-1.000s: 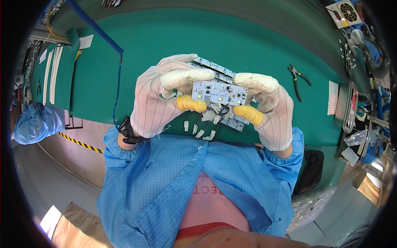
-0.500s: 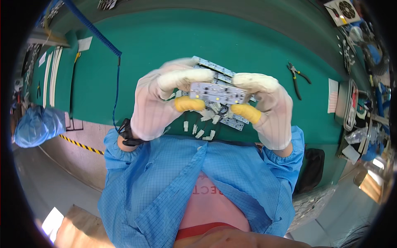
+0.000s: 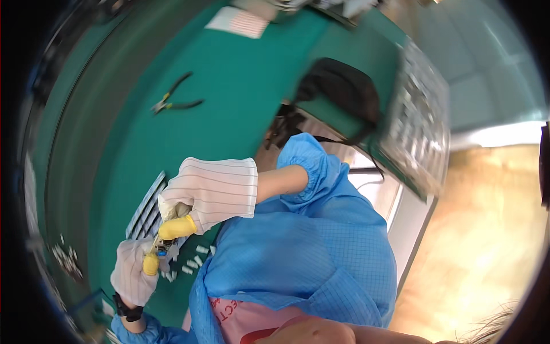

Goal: Inspecting and sorting strips of printed circuit boards at a manual assembly station.

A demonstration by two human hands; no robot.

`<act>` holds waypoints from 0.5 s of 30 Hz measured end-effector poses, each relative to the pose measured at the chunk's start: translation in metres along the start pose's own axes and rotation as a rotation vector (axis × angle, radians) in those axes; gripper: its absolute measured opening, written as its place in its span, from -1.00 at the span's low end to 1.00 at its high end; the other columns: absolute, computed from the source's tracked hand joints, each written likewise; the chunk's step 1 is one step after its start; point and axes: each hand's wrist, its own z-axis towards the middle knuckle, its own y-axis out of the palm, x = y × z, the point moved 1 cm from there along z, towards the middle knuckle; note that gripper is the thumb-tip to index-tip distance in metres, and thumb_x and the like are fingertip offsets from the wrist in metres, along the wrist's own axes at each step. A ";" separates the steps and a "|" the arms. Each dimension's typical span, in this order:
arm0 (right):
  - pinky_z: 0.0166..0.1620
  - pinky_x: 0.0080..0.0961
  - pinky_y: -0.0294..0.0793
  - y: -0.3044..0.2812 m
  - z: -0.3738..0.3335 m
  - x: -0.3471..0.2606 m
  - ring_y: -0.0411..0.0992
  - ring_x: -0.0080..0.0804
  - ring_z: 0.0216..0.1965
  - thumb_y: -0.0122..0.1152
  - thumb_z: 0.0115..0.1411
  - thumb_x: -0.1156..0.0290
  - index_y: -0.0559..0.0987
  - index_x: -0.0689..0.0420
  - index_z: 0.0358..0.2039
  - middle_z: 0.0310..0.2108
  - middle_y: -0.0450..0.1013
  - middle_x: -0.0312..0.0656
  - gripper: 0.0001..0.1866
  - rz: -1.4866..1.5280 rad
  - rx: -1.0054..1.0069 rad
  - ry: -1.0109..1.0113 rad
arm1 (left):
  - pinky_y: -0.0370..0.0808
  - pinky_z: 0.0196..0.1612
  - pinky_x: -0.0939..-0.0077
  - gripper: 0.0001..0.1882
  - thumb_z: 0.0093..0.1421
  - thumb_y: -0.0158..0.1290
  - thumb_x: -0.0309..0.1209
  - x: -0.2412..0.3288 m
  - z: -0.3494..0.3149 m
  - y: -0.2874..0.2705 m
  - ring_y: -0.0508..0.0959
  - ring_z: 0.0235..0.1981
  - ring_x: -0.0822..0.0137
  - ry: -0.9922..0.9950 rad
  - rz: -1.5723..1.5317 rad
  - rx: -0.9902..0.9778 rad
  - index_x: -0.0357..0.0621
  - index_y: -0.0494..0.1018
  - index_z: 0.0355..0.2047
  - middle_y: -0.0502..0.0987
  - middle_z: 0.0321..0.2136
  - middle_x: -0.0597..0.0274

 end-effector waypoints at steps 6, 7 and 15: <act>-0.52 -0.50 0.42 -0.093 -0.126 -0.035 0.49 -0.36 -0.58 0.38 -0.23 0.48 0.59 0.13 -0.39 -0.59 0.51 -0.22 -0.71 -0.027 0.375 0.393 | 0.34 -0.01 0.28 -0.68 0.29 -0.15 -0.23 0.071 0.172 0.022 0.45 -0.07 0.05 0.500 -0.412 -0.343 -0.11 0.44 -0.06 0.50 -0.23 0.12; -0.52 -0.50 0.43 -0.098 -0.148 -0.051 0.49 -0.48 -0.59 0.37 -0.20 0.51 0.61 0.15 -0.37 -0.59 0.50 -0.24 -0.72 0.068 0.584 0.645 | 0.32 0.03 0.33 -0.60 0.30 -0.15 -0.25 0.099 0.199 0.022 0.45 -0.02 0.10 0.531 -0.555 -0.361 -0.20 0.35 0.06 0.49 -0.12 0.07; -0.43 -0.63 0.38 -0.222 -0.402 -0.167 0.43 -0.54 -0.46 -0.20 0.16 0.58 0.50 0.23 -0.05 -0.45 0.50 -0.26 -0.61 -1.051 1.889 0.630 | 0.30 0.17 0.47 -0.46 0.21 -0.12 -0.56 0.229 0.324 0.129 0.30 0.19 0.28 0.591 -1.051 -0.335 -0.22 0.17 0.22 0.35 0.12 0.10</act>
